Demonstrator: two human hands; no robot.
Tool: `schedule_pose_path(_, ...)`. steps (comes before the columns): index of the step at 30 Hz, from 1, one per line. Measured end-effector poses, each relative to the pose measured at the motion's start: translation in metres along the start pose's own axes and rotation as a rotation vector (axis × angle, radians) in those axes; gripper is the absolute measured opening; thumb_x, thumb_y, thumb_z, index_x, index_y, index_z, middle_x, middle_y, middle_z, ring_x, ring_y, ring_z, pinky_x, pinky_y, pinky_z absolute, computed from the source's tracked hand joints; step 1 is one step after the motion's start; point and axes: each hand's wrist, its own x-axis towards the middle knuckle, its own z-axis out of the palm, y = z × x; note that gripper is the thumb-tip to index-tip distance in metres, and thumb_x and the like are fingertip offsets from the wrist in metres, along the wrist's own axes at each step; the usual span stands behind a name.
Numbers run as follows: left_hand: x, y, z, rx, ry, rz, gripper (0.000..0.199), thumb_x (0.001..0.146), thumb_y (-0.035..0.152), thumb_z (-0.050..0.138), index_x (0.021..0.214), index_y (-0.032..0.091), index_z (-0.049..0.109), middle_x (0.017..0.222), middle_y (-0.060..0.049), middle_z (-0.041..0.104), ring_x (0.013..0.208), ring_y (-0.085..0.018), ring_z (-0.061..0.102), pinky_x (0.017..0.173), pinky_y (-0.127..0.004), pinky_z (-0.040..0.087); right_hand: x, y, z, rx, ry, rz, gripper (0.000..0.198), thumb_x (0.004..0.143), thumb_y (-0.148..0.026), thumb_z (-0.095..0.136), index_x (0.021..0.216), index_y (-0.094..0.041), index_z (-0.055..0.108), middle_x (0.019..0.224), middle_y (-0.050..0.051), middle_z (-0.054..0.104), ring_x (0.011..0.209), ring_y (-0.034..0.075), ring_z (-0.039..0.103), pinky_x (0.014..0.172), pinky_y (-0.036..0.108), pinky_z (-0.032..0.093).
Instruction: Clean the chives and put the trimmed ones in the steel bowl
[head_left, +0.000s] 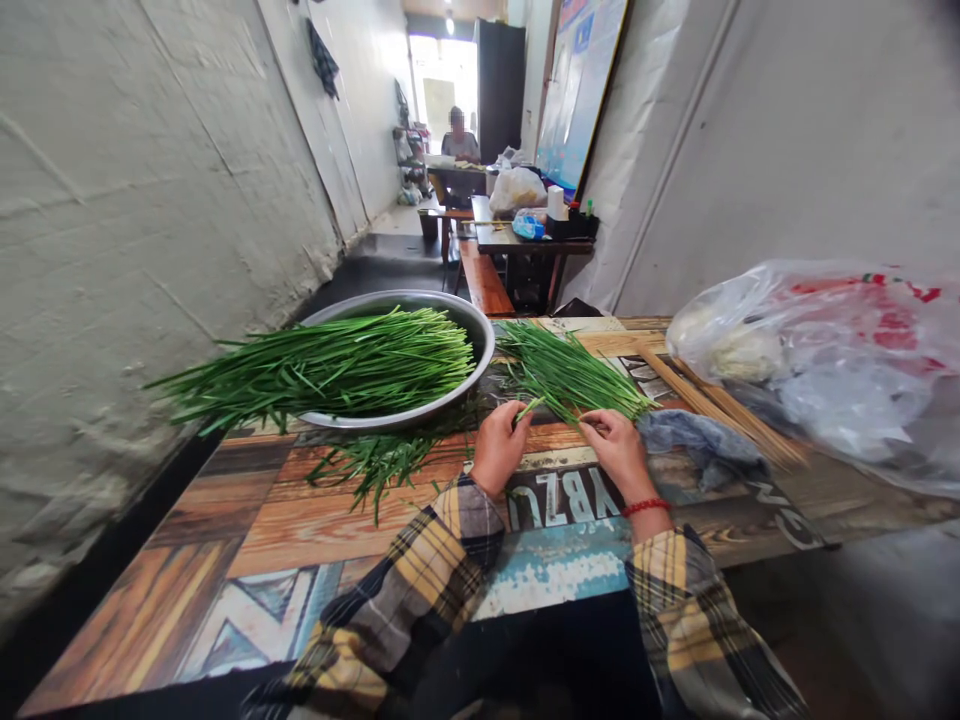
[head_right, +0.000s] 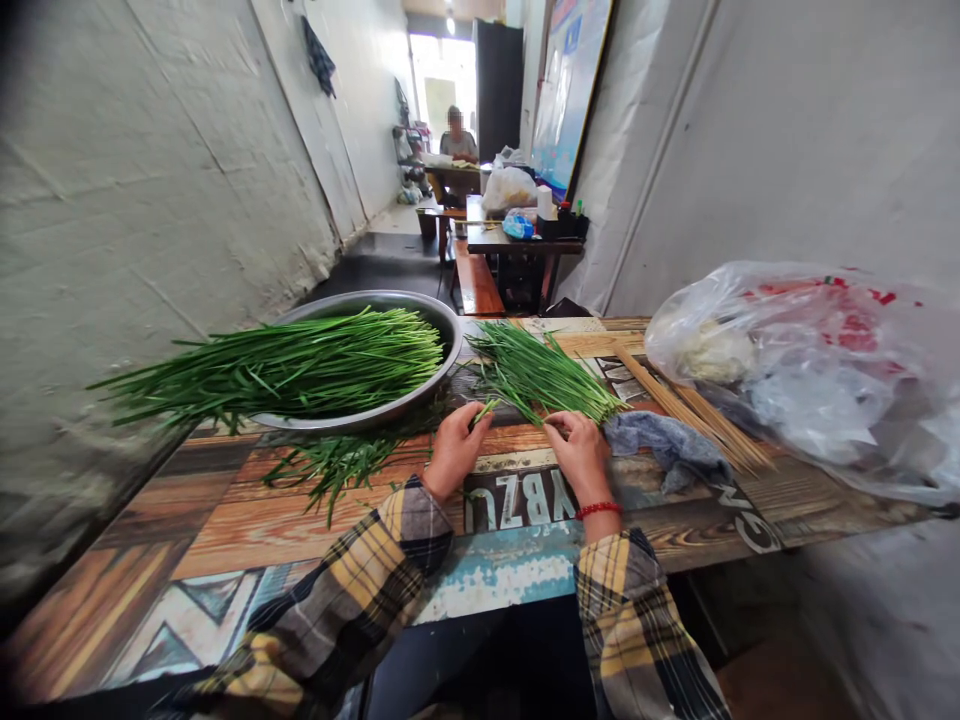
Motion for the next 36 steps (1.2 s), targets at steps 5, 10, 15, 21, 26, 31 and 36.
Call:
schedule_pose_path(5,0.002,-0.003,0.000,-0.087,0.066,0.010,0.019,0.091,0.025,0.046,0.088,0.017,0.063,0.089,-0.003,0.066,0.086,-0.014,0.059,0.079,-0.024,0.044,0.000,-0.006,0.010,0.305,-0.067,-0.020,0.031,0.084,-0.047,0.055,0.083,-0.019,0.071,0.089,0.008,0.070,0.085,0.022,0.063,0.078,0.036,0.047)
schedule_pose_path(10,-0.001,0.002,-0.001,-0.093,0.121,0.101,0.017,0.090,0.022,0.050,0.095,0.017,0.066,0.091,-0.005,0.066,0.087,-0.014,0.059,0.080,-0.024,0.045,-0.001,-0.010,0.009,0.289,-0.079,-0.067,0.031,0.085,-0.046,0.055,0.082,-0.020,0.071,0.087,0.007,0.071,0.085,0.022,0.063,0.078,0.036,0.047)
schedule_pose_path(15,-0.007,0.011,-0.002,0.062,-0.064,0.104,0.026,0.088,0.026,0.054,0.111,0.023,0.066,0.087,-0.003,0.062,0.076,-0.013,0.057,0.069,-0.023,0.043,0.000,-0.020,0.007,0.179,-0.087,-0.182,0.029,0.086,-0.043,0.054,0.078,-0.022,0.071,0.079,0.005,0.069,0.079,0.021,0.061,0.077,0.035,0.045)
schedule_pose_path(21,-0.003,0.003,0.000,0.164,-0.172,0.001,0.021,0.086,0.030,0.058,0.073,0.018,0.068,0.072,0.000,0.053,0.069,-0.012,0.052,0.062,-0.022,0.036,-0.002,-0.021,0.007,0.319,-0.089,-0.025,0.035,0.087,-0.048,0.049,0.079,-0.020,0.069,0.079,0.005,0.069,0.077,0.020,0.061,0.072,0.032,0.046)
schedule_pose_path(26,0.001,-0.003,0.001,0.114,-0.136,-0.028,0.024,0.085,0.026,0.057,0.064,0.016,0.061,0.067,0.001,0.050,0.067,-0.011,0.049,0.062,-0.023,0.033,-0.001,-0.012,0.004,0.404,0.111,0.168,0.038,0.087,-0.050,0.047,0.088,-0.018,0.068,0.085,0.007,0.070,0.078,0.020,0.062,0.070,0.031,0.047)
schedule_pose_path(31,0.000,-0.002,0.002,0.091,-0.130,-0.024,0.026,0.085,0.028,0.057,0.063,0.016,0.060,0.067,0.001,0.049,0.067,-0.011,0.048,0.062,-0.023,0.033,0.000,-0.024,0.004,0.282,0.002,-0.070,0.026,0.083,-0.044,0.056,0.081,-0.022,0.070,0.087,0.006,0.070,0.088,0.021,0.061,0.082,0.035,0.045)
schedule_pose_path(36,0.000,0.001,0.001,0.114,-0.136,0.009,0.025,0.086,0.027,0.056,0.063,0.016,0.059,0.067,0.001,0.048,0.067,-0.012,0.048,0.061,-0.023,0.032,0.000,-0.013,0.008,0.401,0.114,0.144,0.033,0.082,-0.049,0.055,0.079,-0.018,0.066,0.077,0.005,0.068,0.073,0.018,0.059,0.068,0.030,0.045)
